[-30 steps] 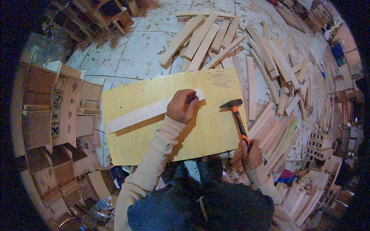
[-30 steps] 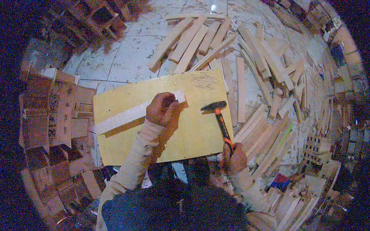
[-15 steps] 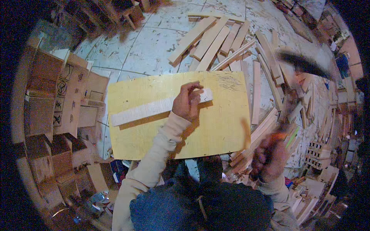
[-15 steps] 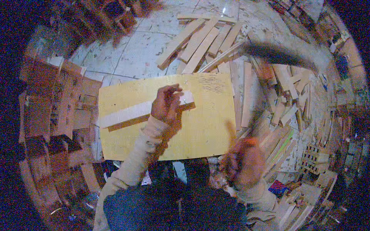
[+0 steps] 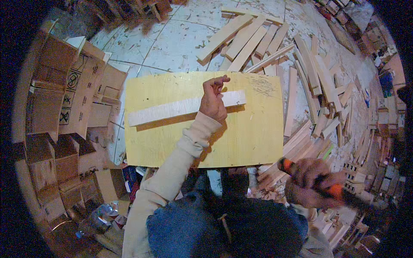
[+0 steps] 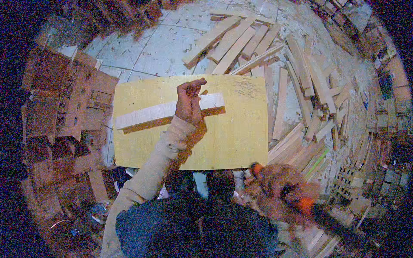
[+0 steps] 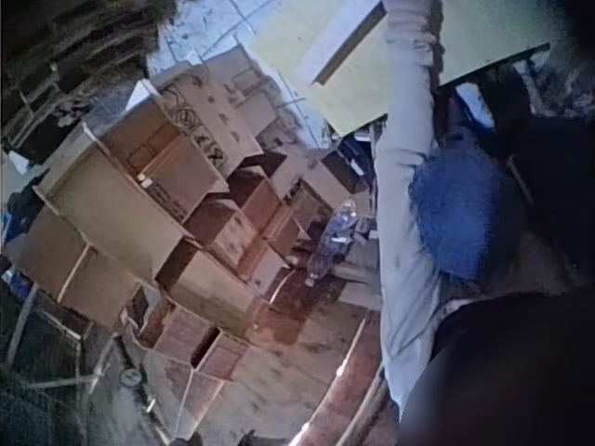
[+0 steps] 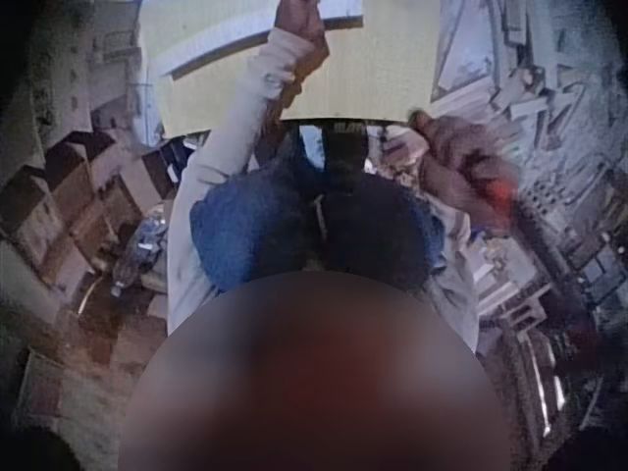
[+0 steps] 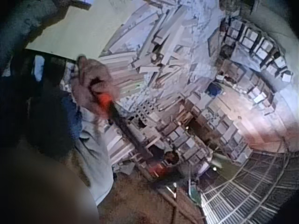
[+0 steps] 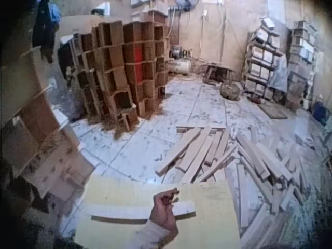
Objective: The person sits on the floor and repeatedly hammers a long wooden plank placed on a yellow board. They flip the plank over several times and continue striking it with a hammer, then set the plank aside and pick up another piece to repeat the process.
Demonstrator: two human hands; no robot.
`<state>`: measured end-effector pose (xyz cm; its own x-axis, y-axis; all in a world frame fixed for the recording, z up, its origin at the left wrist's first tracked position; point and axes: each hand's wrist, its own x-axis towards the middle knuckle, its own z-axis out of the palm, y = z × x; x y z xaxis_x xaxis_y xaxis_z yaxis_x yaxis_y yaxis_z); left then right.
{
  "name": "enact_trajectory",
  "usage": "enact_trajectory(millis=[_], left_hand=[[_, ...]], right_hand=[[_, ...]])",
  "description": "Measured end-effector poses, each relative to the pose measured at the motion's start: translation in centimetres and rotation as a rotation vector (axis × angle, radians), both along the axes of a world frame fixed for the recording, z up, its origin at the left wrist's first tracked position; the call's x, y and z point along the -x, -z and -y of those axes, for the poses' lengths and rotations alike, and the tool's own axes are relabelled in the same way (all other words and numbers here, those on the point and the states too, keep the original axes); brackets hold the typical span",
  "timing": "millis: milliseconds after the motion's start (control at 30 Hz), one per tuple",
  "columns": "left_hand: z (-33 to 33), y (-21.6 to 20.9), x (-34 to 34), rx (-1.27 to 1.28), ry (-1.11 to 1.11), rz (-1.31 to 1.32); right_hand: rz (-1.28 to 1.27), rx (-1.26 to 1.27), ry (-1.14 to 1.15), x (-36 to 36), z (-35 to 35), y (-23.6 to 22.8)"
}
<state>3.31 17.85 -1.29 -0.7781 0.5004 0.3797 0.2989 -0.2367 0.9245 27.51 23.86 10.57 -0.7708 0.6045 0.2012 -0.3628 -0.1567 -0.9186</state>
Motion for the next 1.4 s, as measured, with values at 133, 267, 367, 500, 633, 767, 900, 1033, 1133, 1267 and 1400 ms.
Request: enact_trajectory(millis=[133, 267, 367, 500, 633, 767, 900, 1033, 1133, 1267, 1400], left_hand=[[-0.4, 0.4, 0.4, -0.005, 0.002, 0.1], [0.1, 0.0, 0.9, -0.052, 0.07, -0.025], [0.5, -0.6, 0.9, -0.098, 0.136, 0.151], [0.4, -1.6, 0.8, -0.004, 0.103, 0.003], [5.1, -3.3, 1.7, 0.264, -0.037, -0.356], [17.4, -5.1, 4.7, 1.032, -0.511, -0.831], [20.4, -4.3, 6.1, 0.915, -0.367, -0.608], [12.8, -2.7, 3.1, 0.58, -0.556, -0.589], [8.2, -2.2, -0.5, 0.473, -0.437, -0.461], [10.2, -2.6, -1.9, 0.439, -0.301, -0.575], [22.6, -4.7, -2.1, 0.562, -0.654, -0.31]], right_hand=[[1.082, -0.602, -0.028, 1.4, 1.1, 4.7], [0.949, -0.585, 0.246, -0.9, 0.3, 6.2], [0.098, 0.421, 0.101, -1.0, 0.2, 5.8], [1.041, -0.838, 0.04, 1.1, 1.7, 6.6], [1.246, -0.565, 0.0, -1.3, 2.7, 7.2], [1.164, -0.715, 0.071, -5.0, 2.9, 6.8], [0.94, -0.788, 0.08, -4.1, 3.0, 5.6], [1.002, -0.528, -0.039, 0.1, 2.9, 4.4], [1.066, -0.459, -0.119, 2.3, 2.9, 3.8], [0.918, -0.807, -0.299, 2.6, 2.5, 4.1], [0.813, -0.738, -0.169, 2.0, 2.5, 5.5]])
